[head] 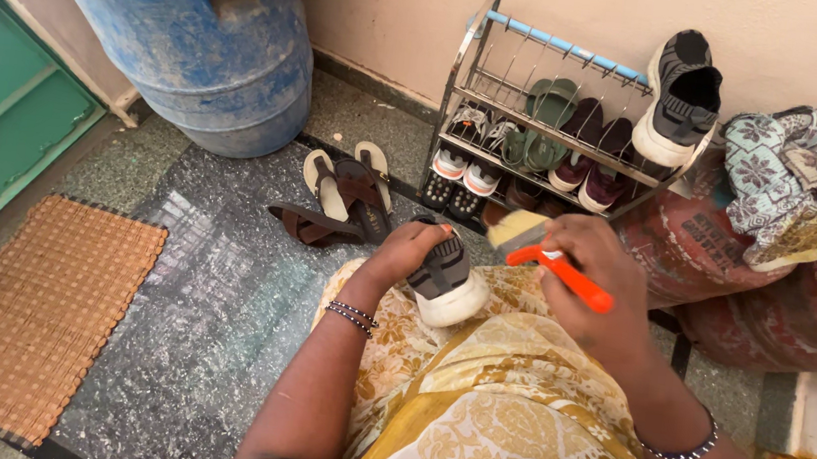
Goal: The person scrubs a black and white sneaker with an orange brush, then places it on a shoe rack. They pick up a brown sandal and scrub it with the same brush.
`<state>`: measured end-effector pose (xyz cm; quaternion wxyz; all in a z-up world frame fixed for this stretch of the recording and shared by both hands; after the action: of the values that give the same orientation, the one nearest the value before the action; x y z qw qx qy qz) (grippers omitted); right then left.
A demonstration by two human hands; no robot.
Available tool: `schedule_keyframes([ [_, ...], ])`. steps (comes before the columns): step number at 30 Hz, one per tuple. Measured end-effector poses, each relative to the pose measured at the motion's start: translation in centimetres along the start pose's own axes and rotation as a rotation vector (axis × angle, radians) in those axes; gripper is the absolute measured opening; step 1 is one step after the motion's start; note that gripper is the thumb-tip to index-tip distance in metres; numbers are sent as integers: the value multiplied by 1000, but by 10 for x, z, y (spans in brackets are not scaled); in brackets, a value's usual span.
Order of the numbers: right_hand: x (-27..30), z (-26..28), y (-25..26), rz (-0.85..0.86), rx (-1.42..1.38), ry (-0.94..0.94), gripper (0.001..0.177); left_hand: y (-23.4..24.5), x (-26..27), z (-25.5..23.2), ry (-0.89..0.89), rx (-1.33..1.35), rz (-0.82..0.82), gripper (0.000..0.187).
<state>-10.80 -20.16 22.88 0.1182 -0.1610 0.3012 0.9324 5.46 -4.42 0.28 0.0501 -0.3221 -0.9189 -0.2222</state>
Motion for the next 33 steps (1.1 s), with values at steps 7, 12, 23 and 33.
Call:
schedule_keyframes([
  [7,-3,-2,-7,109,-267,48,22,3,-3,-3,-62,-68,-44,54],
  [12,1,-1,6,-56,-128,139,19,1,-2,2,-24,4,-24,55],
  [23,-7,9,4,-149,248,261,17,5,11,-22,-45,-195,18,41],
  [33,-8,-10,27,-199,269,352,16,23,30,-72,-509,-830,-466,10],
])
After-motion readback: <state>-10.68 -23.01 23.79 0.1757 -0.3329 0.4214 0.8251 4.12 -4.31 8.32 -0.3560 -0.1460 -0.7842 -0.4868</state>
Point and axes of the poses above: each hand's wrist, its own x-axis away from the middle knuckle, its own y-axis out of the back of the hand, z = x × y, the point moved 8 cm from there along -x, towards the middle knuckle, and after that the axes turned 15 degrees about -x, right-handed, at the moved point
